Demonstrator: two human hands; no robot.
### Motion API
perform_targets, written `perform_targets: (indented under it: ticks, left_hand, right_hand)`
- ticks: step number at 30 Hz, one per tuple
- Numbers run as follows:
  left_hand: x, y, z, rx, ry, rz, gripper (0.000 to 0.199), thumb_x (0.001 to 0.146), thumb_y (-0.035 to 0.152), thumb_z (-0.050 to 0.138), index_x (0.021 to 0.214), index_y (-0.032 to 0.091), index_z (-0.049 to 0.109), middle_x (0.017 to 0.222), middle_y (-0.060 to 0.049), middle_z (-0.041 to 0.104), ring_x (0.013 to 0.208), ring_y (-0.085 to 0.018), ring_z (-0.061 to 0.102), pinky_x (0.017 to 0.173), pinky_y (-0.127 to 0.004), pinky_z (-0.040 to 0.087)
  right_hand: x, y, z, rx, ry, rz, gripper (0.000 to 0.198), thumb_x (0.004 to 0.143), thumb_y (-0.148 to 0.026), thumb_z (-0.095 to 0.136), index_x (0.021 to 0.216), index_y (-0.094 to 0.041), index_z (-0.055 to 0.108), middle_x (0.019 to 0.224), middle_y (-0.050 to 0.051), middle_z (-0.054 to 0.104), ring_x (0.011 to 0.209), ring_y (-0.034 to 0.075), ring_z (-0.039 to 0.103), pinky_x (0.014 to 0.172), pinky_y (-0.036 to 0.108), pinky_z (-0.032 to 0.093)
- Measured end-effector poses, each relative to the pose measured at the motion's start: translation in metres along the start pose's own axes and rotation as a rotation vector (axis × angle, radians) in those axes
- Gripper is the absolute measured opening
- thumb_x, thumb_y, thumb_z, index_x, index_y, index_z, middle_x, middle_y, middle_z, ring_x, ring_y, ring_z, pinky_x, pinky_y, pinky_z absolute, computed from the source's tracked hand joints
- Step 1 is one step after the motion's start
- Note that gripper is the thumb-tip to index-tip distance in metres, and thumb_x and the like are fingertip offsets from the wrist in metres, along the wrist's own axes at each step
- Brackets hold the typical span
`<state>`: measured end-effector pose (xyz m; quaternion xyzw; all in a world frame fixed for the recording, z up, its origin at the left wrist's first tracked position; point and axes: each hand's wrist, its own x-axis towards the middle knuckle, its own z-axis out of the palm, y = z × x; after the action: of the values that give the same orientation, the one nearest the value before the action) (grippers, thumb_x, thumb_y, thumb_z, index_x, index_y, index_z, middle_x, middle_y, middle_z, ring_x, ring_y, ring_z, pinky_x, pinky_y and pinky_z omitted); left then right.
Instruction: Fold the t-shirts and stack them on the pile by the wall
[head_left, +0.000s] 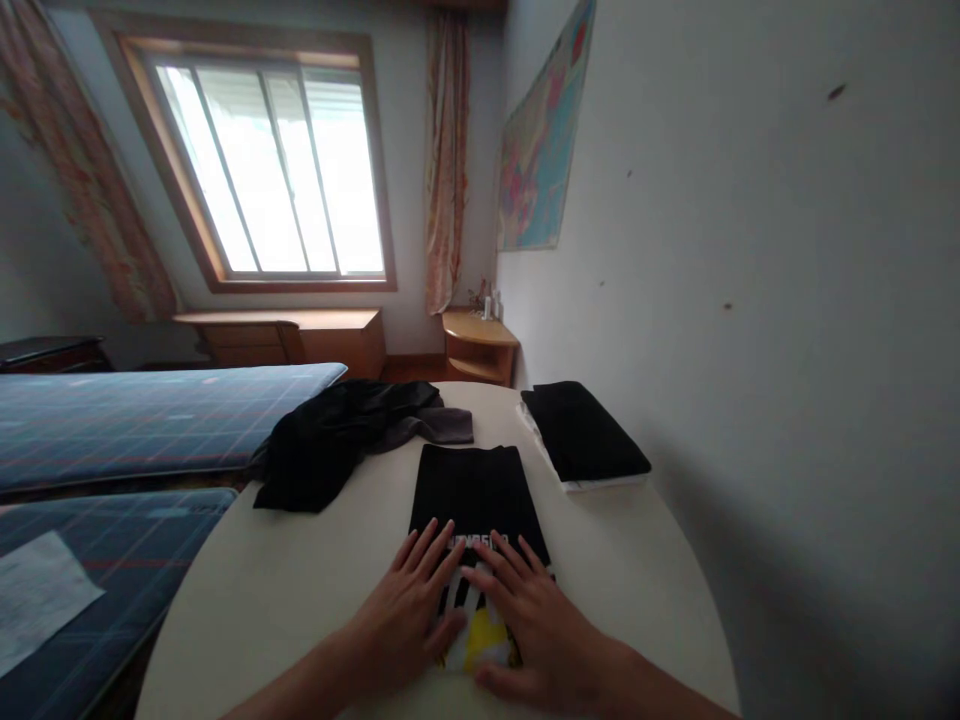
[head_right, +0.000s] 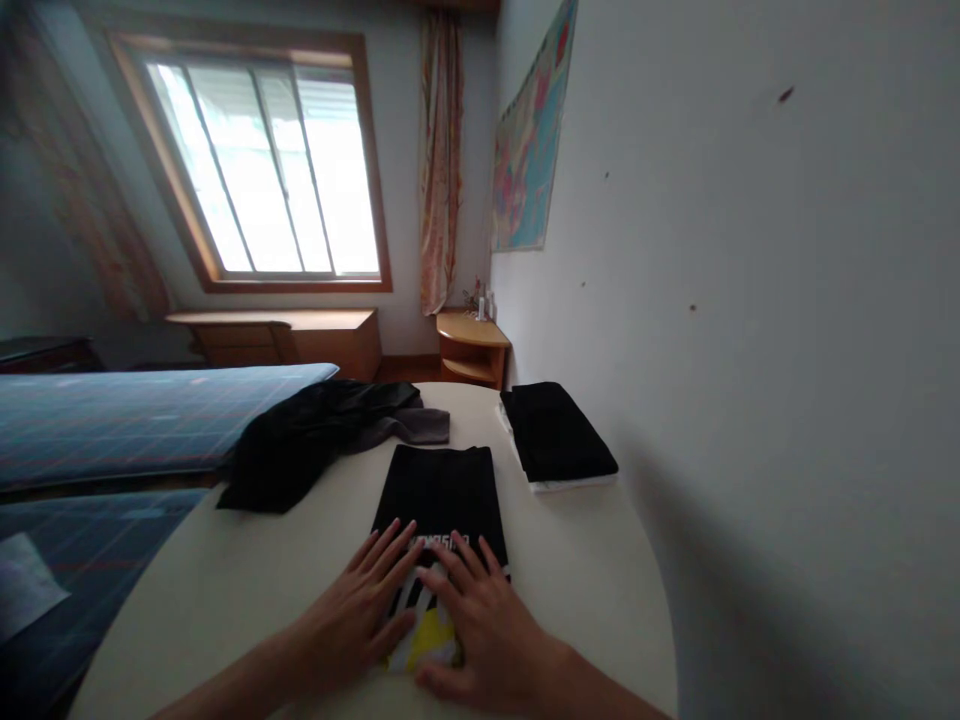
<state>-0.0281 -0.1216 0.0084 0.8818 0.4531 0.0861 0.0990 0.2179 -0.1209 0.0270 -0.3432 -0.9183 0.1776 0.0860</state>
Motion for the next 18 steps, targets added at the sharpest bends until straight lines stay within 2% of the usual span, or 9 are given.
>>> perform_targets:
  ticks: [2, 4, 6, 8, 11, 14, 16, 18]
  left_hand:
    - [-0.008, 0.004, -0.008, -0.026, -0.033, 0.097, 0.073, 0.09, 0.039, 0.058, 0.155, 0.026, 0.028, 0.165, -0.005, 0.02, 0.152, -0.029, 0.015, 0.123, -0.051, 0.019]
    - [-0.016, 0.008, -0.016, -0.043, -0.063, 0.19, 0.068, 0.083, 0.037, 0.066, 0.145, 0.025, 0.04, 0.163, -0.005, 0.026, 0.15, -0.03, 0.022, 0.122, -0.051, 0.023]
    - [-0.022, 0.01, -0.02, -0.023, -0.05, 0.25, 0.052, 0.082, 0.034, 0.068, 0.13, 0.023, 0.052, 0.16, -0.007, 0.033, 0.148, -0.031, 0.029, 0.119, -0.051, 0.03]
    - [-0.025, 0.01, -0.02, 0.034, -0.007, 0.301, 0.032, 0.087, 0.027, 0.064, 0.117, 0.021, 0.057, 0.153, -0.008, 0.046, 0.141, -0.03, 0.041, 0.113, -0.047, 0.039]
    - [-0.023, 0.013, -0.02, 0.131, 0.044, 0.342, 0.014, 0.092, 0.017, 0.056, 0.106, 0.019, 0.059, 0.125, -0.007, 0.067, 0.113, -0.025, 0.063, 0.091, -0.036, 0.053]
    - [-0.022, 0.021, -0.027, 0.144, 0.046, 0.316, 0.007, 0.091, 0.015, 0.059, 0.097, 0.019, 0.06, 0.104, -0.004, 0.07, 0.088, -0.02, 0.066, 0.074, -0.03, 0.053]
    - [-0.024, 0.027, -0.032, 0.072, 0.003, 0.297, 0.008, 0.086, 0.015, 0.064, 0.091, 0.021, 0.06, 0.1, -0.002, 0.07, 0.083, -0.018, 0.065, 0.071, -0.027, 0.051]
    - [-0.03, 0.032, -0.034, -0.053, -0.093, 0.309, 0.01, 0.083, 0.014, 0.067, 0.084, 0.022, 0.061, 0.094, 0.0, 0.07, 0.078, -0.016, 0.065, 0.067, -0.024, 0.048]
  right_hand:
    - [-0.006, 0.0, 0.0, -0.024, 0.014, -0.077, 0.076, 0.08, -0.053, 0.069, 0.145, -0.024, 0.043, 0.16, 0.011, 0.033, 0.148, 0.035, 0.025, 0.121, 0.06, 0.014]
    - [-0.011, 0.0, 0.003, -0.063, 0.068, -0.122, 0.054, 0.084, -0.043, 0.068, 0.131, -0.02, 0.054, 0.151, 0.013, 0.045, 0.14, 0.032, 0.038, 0.118, 0.053, 0.027]
    - [-0.016, 0.002, 0.01, -0.114, 0.149, -0.16, 0.034, 0.088, -0.035, 0.064, 0.117, -0.018, 0.059, 0.138, 0.013, 0.057, 0.128, 0.028, 0.051, 0.111, 0.044, 0.039]
    - [-0.018, 0.005, 0.019, -0.181, 0.222, -0.199, 0.019, 0.091, -0.03, 0.062, 0.106, -0.018, 0.061, 0.12, 0.009, 0.066, 0.112, 0.025, 0.06, 0.1, 0.039, 0.047]
    - [-0.017, 0.006, 0.023, -0.316, 0.271, -0.229, 0.007, 0.094, -0.025, 0.059, 0.093, -0.019, 0.062, 0.092, 0.004, 0.07, 0.086, 0.021, 0.064, 0.085, 0.035, 0.05]
    - [-0.017, 0.001, 0.012, -0.369, 0.221, -0.22, 0.012, 0.093, -0.026, 0.061, 0.084, -0.018, 0.062, 0.082, 0.003, 0.07, 0.075, 0.019, 0.064, 0.076, 0.033, 0.049]
    - [-0.02, -0.004, 0.002, -0.3, 0.122, -0.219, 0.012, 0.091, -0.028, 0.064, 0.083, -0.019, 0.062, 0.081, 0.002, 0.07, 0.072, 0.017, 0.064, 0.071, 0.029, 0.047]
    - [-0.024, -0.006, -0.001, -0.187, -0.026, -0.26, 0.01, 0.089, -0.025, 0.066, 0.081, -0.021, 0.062, 0.078, -0.002, 0.069, 0.065, 0.013, 0.062, 0.061, 0.024, 0.043]
